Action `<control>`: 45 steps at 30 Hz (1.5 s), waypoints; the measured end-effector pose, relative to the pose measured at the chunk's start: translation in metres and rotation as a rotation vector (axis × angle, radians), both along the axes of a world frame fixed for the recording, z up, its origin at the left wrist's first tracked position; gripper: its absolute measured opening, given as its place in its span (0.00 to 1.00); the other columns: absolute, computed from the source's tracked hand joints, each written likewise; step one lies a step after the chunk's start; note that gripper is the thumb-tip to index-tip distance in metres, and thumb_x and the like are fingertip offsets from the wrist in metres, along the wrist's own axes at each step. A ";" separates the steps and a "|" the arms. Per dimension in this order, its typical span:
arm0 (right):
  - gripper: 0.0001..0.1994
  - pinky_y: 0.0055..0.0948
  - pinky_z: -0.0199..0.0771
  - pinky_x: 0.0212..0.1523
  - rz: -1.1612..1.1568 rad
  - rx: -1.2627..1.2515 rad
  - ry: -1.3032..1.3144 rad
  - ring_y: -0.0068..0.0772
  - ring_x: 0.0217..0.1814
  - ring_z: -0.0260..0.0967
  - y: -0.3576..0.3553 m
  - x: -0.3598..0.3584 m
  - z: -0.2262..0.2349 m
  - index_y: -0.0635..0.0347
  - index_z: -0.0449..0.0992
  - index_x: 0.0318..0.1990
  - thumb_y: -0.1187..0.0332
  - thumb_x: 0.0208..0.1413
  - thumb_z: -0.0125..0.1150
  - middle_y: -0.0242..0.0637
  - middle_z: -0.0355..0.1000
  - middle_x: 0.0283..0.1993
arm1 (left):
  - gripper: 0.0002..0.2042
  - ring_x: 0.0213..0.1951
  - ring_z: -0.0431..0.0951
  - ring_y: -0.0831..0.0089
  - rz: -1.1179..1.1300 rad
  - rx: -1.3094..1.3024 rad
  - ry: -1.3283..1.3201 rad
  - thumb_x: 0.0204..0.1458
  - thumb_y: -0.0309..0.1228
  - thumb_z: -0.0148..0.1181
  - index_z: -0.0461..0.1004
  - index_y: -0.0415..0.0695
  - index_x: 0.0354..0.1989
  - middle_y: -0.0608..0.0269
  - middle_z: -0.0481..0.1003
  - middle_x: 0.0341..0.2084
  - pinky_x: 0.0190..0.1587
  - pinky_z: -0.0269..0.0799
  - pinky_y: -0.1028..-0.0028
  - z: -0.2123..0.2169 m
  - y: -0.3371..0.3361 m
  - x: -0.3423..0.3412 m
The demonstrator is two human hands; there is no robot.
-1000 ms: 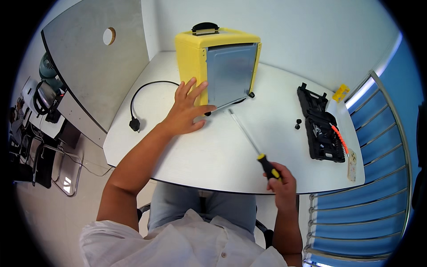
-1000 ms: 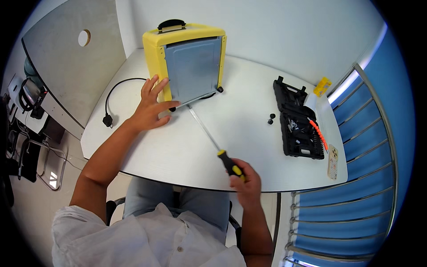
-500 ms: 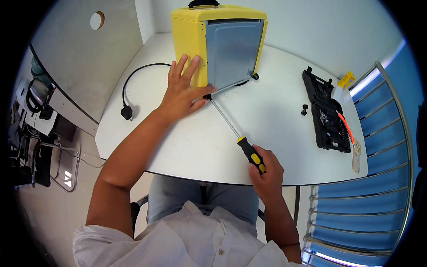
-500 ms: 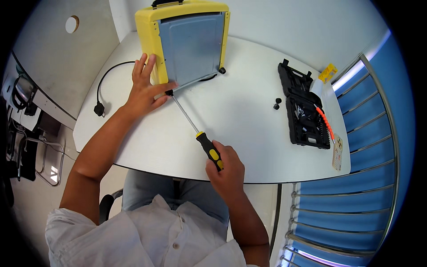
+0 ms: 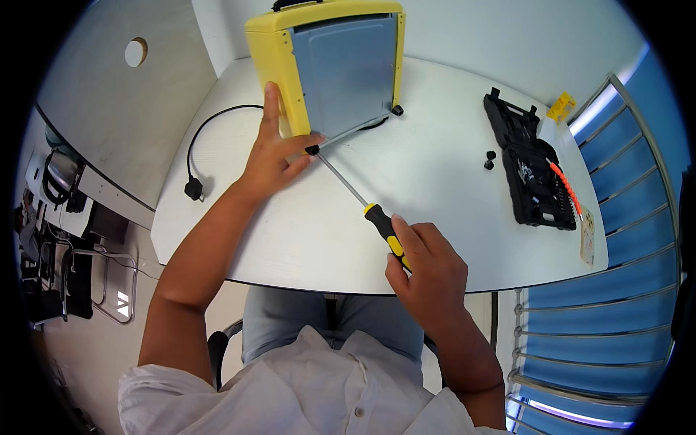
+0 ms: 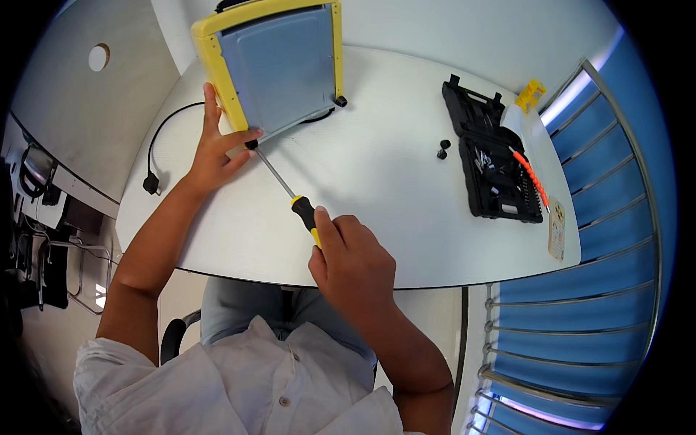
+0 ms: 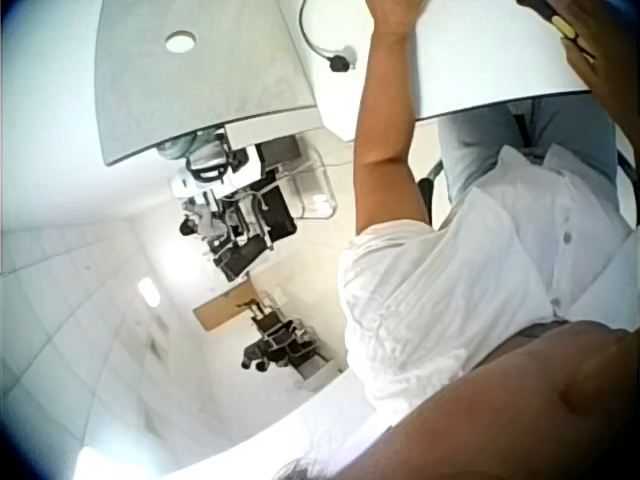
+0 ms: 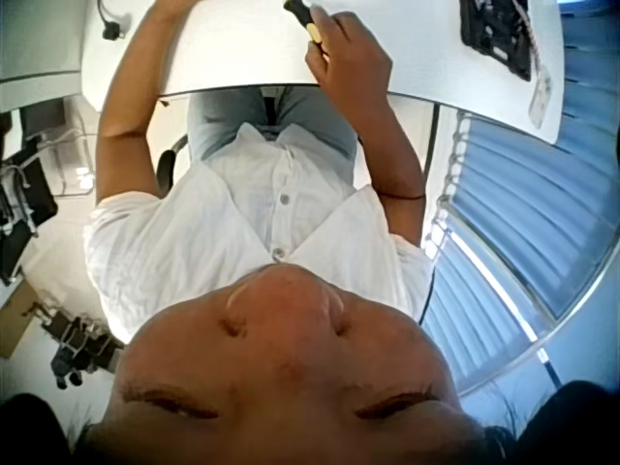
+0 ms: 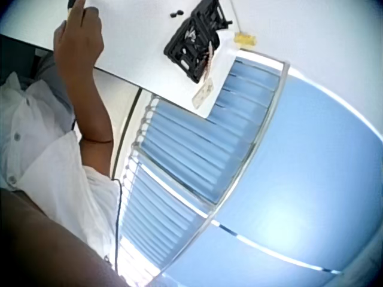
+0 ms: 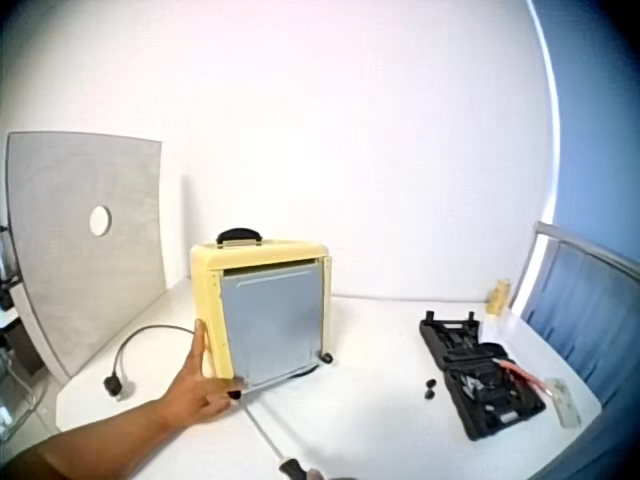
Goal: The person removes the lid from a rice cooker and places it on a nearby desk. They then bring a yellow toaster oven to the original desk, open its door, and use a screwdriver to remove screws from the bottom of the appliance.
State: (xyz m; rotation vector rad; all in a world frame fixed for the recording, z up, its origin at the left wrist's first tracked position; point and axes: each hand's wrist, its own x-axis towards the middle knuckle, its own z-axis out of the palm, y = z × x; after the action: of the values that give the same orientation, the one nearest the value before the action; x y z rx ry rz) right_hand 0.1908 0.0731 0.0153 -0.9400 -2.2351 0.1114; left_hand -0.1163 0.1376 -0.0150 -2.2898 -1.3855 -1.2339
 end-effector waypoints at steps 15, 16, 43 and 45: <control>0.24 0.30 0.70 0.31 -0.033 0.002 -0.028 0.34 0.34 0.67 -0.009 -0.007 0.000 0.59 0.74 0.52 0.76 0.41 0.65 0.35 0.67 0.38 | 0.19 0.71 0.29 0.47 0.006 0.021 -0.002 0.35 0.20 0.68 0.81 0.54 0.38 0.42 0.29 0.70 0.69 0.41 0.59 -0.003 0.002 0.001; 0.24 0.30 0.70 0.32 -0.015 -0.083 0.008 0.34 0.34 0.67 -0.008 -0.005 0.003 0.59 0.73 0.52 0.75 0.42 0.65 0.36 0.67 0.38 | 0.19 0.71 0.30 0.47 0.010 0.024 0.001 0.35 0.20 0.68 0.81 0.53 0.38 0.42 0.29 0.70 0.68 0.41 0.59 -0.003 0.002 0.001; 0.24 0.24 0.69 0.33 0.025 -0.403 0.148 0.28 0.36 0.63 0.000 -0.010 0.020 0.61 0.68 0.54 0.78 0.45 0.60 0.36 0.64 0.35 | 0.19 0.71 0.36 0.46 0.092 0.014 0.004 0.33 0.19 0.69 0.81 0.52 0.37 0.43 0.32 0.70 0.67 0.50 0.61 -0.001 -0.006 0.005; 0.23 0.23 0.69 0.35 0.048 -0.782 0.452 0.23 0.37 0.62 0.003 -0.009 0.017 0.62 0.67 0.54 0.79 0.46 0.57 0.33 0.63 0.36 | 0.18 0.71 0.37 0.45 0.094 0.030 0.008 0.33 0.20 0.70 0.81 0.52 0.36 0.43 0.34 0.70 0.67 0.51 0.60 -0.001 -0.006 0.005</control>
State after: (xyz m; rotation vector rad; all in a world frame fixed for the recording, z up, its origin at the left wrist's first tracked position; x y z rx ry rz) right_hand 0.1819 0.0765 0.0321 -1.1037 -1.7789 1.1622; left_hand -0.1113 0.1315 -0.0156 -2.1803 -1.4443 -1.2073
